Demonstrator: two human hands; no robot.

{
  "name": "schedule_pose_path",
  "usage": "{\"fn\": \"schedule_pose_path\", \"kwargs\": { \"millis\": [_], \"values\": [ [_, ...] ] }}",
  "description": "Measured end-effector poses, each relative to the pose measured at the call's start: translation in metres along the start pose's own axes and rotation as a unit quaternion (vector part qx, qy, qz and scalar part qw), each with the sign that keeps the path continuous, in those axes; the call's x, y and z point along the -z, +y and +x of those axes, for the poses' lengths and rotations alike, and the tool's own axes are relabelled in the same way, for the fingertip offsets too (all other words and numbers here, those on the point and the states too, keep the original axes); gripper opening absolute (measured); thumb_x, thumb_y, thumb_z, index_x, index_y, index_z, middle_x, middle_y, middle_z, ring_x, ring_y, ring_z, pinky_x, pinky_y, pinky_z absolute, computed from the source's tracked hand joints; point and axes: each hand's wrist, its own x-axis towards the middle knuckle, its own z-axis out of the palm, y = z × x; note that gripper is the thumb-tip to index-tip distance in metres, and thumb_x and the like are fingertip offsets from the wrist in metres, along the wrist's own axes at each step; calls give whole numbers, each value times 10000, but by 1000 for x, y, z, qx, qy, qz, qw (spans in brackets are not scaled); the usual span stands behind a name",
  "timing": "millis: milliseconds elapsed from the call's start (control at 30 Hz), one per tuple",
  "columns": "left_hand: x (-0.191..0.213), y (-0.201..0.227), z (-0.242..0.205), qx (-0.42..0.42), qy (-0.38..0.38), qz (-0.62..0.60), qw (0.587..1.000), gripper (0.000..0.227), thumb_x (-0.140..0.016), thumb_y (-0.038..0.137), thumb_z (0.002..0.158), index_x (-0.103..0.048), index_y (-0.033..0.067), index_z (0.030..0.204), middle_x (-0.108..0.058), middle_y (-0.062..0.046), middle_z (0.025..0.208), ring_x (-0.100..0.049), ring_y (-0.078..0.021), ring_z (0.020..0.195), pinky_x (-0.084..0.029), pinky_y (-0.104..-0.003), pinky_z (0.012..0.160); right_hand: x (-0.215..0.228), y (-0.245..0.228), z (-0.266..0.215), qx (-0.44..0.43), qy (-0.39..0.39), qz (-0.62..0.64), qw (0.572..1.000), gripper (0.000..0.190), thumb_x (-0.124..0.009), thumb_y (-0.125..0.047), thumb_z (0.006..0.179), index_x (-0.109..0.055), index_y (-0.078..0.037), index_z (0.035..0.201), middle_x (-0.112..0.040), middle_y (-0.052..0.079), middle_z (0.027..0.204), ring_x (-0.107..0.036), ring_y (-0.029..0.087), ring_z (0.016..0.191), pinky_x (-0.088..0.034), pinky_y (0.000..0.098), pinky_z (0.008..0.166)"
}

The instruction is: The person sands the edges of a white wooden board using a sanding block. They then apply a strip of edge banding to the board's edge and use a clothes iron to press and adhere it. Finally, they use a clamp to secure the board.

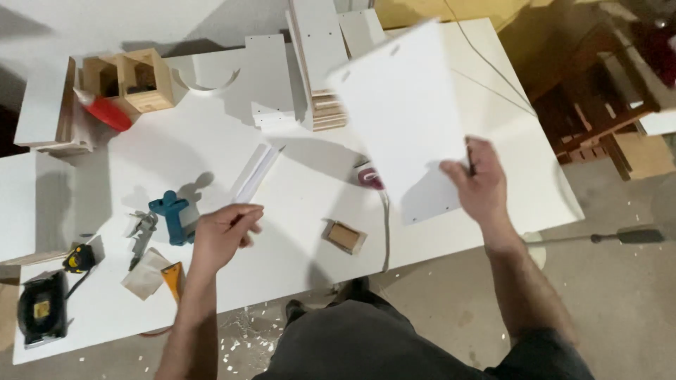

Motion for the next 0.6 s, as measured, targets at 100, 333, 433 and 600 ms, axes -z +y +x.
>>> {"fn": "schedule_pose_path", "kwargs": {
  "millis": [100,333,433,600],
  "values": [
    [-28,-38,-18,157,63,84,982,235,-829,223,883,-800,17,992,-659,-189,565,-589,-224,432,-548,-362,446,18,13,98,1,37,226,973,535,-744,-191,1060,-469,-34,1491,-627,163,1040,-580,228,962,-514,368,967],
    [-109,-65,-67,356,99,186,910,368,-674,437,951,-734,87,857,-726,-52,743,-637,-161,716,-454,-319,680,-140,184,292,-179,-62,248,950,754,-744,-338,841,-504,-89,1512,-589,-25,1002,-528,83,868,-424,255,700],
    [-127,-71,-85,408,158,151,886,335,-685,376,974,-758,66,872,-707,-56,748,-579,-155,683,-428,-311,633,-187,176,316,-196,-119,259,938,565,-667,-325,812,-615,-138,1343,-670,16,1116,-607,152,985,-473,311,788],
    [-144,-62,-105,441,207,169,857,319,-677,377,953,-794,84,906,-768,-40,780,-582,-135,671,-427,-288,640,-247,182,354,-195,-141,279,930,363,-621,-230,814,-742,-197,1155,-642,-42,869,-532,123,784,-427,302,674]
  ]
}}
